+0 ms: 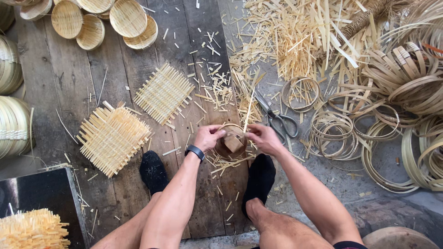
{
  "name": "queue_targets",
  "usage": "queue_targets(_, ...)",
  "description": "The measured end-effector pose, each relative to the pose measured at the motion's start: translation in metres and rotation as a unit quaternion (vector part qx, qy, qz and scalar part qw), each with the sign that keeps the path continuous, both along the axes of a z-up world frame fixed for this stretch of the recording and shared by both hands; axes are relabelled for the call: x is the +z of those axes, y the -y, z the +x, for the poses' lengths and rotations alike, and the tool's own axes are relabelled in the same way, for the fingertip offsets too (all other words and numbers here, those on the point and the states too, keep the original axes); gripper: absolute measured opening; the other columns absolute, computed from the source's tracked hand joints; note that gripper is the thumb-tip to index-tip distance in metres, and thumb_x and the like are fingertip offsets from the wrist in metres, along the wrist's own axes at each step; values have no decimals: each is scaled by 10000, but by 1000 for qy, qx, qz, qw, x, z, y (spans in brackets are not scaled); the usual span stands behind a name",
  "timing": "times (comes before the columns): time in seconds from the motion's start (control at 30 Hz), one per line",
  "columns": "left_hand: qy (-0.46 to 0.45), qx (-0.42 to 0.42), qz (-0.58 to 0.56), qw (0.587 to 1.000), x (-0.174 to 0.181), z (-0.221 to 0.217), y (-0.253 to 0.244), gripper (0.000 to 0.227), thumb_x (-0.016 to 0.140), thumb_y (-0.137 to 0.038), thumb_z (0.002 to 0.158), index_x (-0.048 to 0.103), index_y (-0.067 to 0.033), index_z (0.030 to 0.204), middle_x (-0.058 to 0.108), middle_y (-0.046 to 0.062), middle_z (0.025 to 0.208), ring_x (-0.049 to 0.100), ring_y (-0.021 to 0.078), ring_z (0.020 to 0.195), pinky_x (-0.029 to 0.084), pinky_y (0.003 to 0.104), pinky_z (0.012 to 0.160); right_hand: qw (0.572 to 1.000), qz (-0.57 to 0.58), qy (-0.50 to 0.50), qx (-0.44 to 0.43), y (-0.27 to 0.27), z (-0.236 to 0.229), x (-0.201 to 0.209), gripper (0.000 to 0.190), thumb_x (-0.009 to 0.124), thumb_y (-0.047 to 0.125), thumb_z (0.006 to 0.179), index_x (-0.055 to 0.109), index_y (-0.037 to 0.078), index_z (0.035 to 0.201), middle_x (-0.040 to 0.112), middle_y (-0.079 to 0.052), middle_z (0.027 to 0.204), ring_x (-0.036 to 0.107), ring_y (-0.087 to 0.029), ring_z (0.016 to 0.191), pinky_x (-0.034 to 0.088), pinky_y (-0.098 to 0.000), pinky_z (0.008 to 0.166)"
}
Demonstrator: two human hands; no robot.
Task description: The person assembles circular bamboo frames and woven bases by hand, using scissors to trim excess strips and a metal hoop to shape the components.
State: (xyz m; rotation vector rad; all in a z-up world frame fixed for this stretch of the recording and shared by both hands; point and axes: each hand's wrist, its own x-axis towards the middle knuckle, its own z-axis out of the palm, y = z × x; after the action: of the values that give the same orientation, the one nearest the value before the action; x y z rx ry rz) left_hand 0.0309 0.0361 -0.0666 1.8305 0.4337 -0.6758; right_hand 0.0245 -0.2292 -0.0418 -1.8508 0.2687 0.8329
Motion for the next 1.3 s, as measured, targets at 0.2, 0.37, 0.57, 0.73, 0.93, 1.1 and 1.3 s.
queue_targets(0.2, -50, 84, -45, 994, -23, -17, 13, 307, 830, -133, 850, 788, -11, 1129, 803, 67, 963, 707, 100, 810, 563, 251, 758, 999, -7, -39, -9, -14, 8, -5, 270, 829, 252, 842, 816, 43, 1011, 765, -60, 785, 642, -112, 672, 525, -316, 623)
queue_targets(0.37, -100, 135, -63, 984, -29, -16, 17, 308, 848, -123, 830, 787, 15, 1099, 807, 99, 967, 714, 134, 815, 566, 265, 758, 996, -39, -81, -21, -15, 10, -11, 303, 849, 259, 847, 840, 17, 1028, 745, -103, 790, 597, -129, 625, 499, -317, 579)
queue_targets(0.57, -104, 197, -81, 971, -24, -24, 13, 334, 770, -198, 896, 755, -28, 1184, 782, 114, 1104, 716, 140, 952, 560, 247, 816, 950, 136, -247, -137, 0, -10, -11, 319, 768, 232, 877, 738, -19, 1071, 780, -146, 917, 763, -203, 695, 648, -361, 664)
queue_targets(0.73, -245, 279, -304, 877, -10, -82, 4, 216, 613, -159, 961, 597, -3, 1109, 754, 158, 1070, 769, 320, 930, 682, 456, 738, 947, 121, -230, -186, -12, -31, -22, 228, 773, 200, 904, 691, -8, 951, 734, -167, 802, 734, -270, 632, 612, -375, 562)
queue_targets(0.93, -205, 305, -182, 912, -14, -90, 21, 245, 618, -167, 1001, 668, 46, 1112, 749, 143, 1029, 762, 309, 839, 654, 405, 658, 963, 83, -179, -184, -28, -40, -27, 259, 767, 197, 911, 723, -54, 957, 752, -152, 758, 731, -255, 613, 619, -375, 545)
queue_targets(1.1, -138, 255, -157, 944, 12, -76, 20, 258, 639, -191, 966, 726, 29, 1069, 763, 138, 960, 757, 251, 805, 664, 392, 653, 985, 37, -132, -105, -29, -33, 5, 412, 665, 335, 956, 756, -60, 1030, 769, -129, 785, 757, -210, 660, 595, -334, 571)
queue_targets(1.3, 123, 109, -61, 984, 68, -60, 18, 371, 761, -335, 882, 760, 3, 1035, 805, 116, 896, 769, 192, 797, 630, 322, 716, 997, -72, 35, 5, -45, -31, 50, 781, 819, 473, 832, 503, -45, 1324, 726, -169, 1020, 738, -197, 870, 589, -318, 749)
